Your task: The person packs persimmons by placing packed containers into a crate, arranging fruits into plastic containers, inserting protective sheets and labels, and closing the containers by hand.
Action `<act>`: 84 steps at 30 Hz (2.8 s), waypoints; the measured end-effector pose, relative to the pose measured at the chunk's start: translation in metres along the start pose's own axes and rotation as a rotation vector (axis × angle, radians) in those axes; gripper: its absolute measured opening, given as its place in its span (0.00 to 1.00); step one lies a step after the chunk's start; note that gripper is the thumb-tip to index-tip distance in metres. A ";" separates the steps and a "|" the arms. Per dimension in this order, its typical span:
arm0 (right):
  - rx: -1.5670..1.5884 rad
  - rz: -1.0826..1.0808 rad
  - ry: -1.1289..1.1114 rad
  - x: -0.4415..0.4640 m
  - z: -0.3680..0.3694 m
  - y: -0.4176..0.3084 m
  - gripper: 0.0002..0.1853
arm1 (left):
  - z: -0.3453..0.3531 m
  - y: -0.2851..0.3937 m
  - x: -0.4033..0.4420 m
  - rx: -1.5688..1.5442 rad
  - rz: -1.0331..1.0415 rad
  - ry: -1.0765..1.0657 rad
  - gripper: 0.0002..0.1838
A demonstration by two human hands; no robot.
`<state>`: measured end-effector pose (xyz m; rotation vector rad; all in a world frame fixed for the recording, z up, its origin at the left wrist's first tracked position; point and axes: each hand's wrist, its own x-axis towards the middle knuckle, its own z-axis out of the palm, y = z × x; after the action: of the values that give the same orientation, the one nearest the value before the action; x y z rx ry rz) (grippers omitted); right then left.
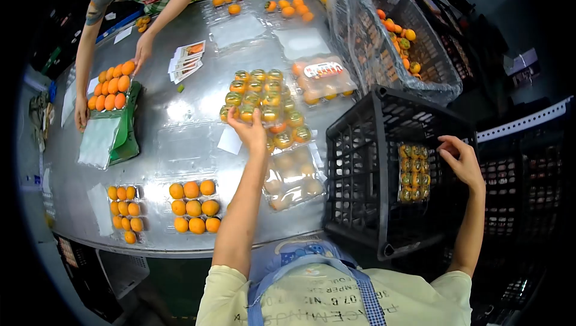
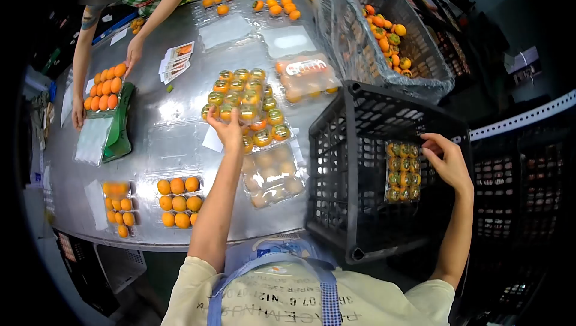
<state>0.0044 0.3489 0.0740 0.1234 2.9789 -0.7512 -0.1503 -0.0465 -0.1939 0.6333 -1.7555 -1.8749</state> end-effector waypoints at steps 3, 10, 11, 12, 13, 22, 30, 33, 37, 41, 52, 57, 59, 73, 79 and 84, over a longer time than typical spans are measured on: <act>-0.067 0.090 0.050 -0.012 -0.008 0.078 0.17 | 0.002 -0.022 0.016 0.115 0.010 -0.200 0.34; -0.478 0.523 -0.454 -0.015 0.059 0.247 0.47 | 0.019 -0.028 0.030 0.100 -0.322 -0.437 0.30; -0.280 0.715 -0.533 -0.015 0.062 0.247 0.49 | 0.019 -0.039 0.038 0.085 -0.356 -0.506 0.29; -0.184 0.792 -0.630 -0.010 0.065 0.250 0.50 | 0.017 -0.051 0.049 0.069 -0.382 -0.554 0.27; -0.100 0.744 -0.607 -0.011 0.074 0.268 0.51 | 0.020 -0.073 0.054 0.099 -0.308 -0.467 0.24; 0.353 1.069 -0.271 -0.032 0.112 0.305 0.49 | 0.003 -0.031 0.096 0.695 -0.049 0.010 0.31; 0.447 1.153 -0.416 -0.010 0.087 0.269 0.36 | 0.027 -0.056 0.171 0.180 -0.537 -0.392 0.31; 0.604 1.105 -0.243 -0.007 0.072 0.220 0.29 | 0.030 -0.038 0.174 0.057 -0.698 -0.454 0.24; 0.605 0.995 -0.161 0.001 0.053 0.200 0.26 | 0.011 -0.009 0.150 -0.035 -0.751 -0.464 0.20; 0.569 0.938 -0.087 -0.002 0.046 0.185 0.25 | -0.035 0.015 0.055 0.042 -0.663 -0.423 0.17; 0.645 0.652 0.075 -0.040 0.001 0.122 0.16 | -0.051 0.018 0.023 0.100 -0.758 -0.563 0.33; 0.728 0.606 0.151 -0.062 -0.013 0.128 0.16 | -0.044 0.035 0.031 0.110 -0.865 -0.643 0.26; 0.754 0.590 0.173 -0.069 -0.012 0.146 0.19 | -0.045 0.031 0.041 0.085 -0.984 -0.712 0.23; 1.002 0.450 0.298 -0.075 -0.004 0.152 0.23 | -0.100 0.048 -0.069 -0.072 -0.754 -0.623 0.24; 1.185 0.273 0.394 -0.070 -0.039 0.097 0.30 | -0.111 0.018 -0.124 -0.112 -0.654 -0.480 0.43; 1.108 0.041 0.305 -0.038 -0.044 0.004 0.29 | -0.105 0.028 -0.120 -0.197 -0.669 -0.454 0.42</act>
<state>0.0406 0.3709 0.1137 0.3610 2.3594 -2.4187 0.0095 -0.0522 -0.1726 0.8380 -1.7056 -2.7943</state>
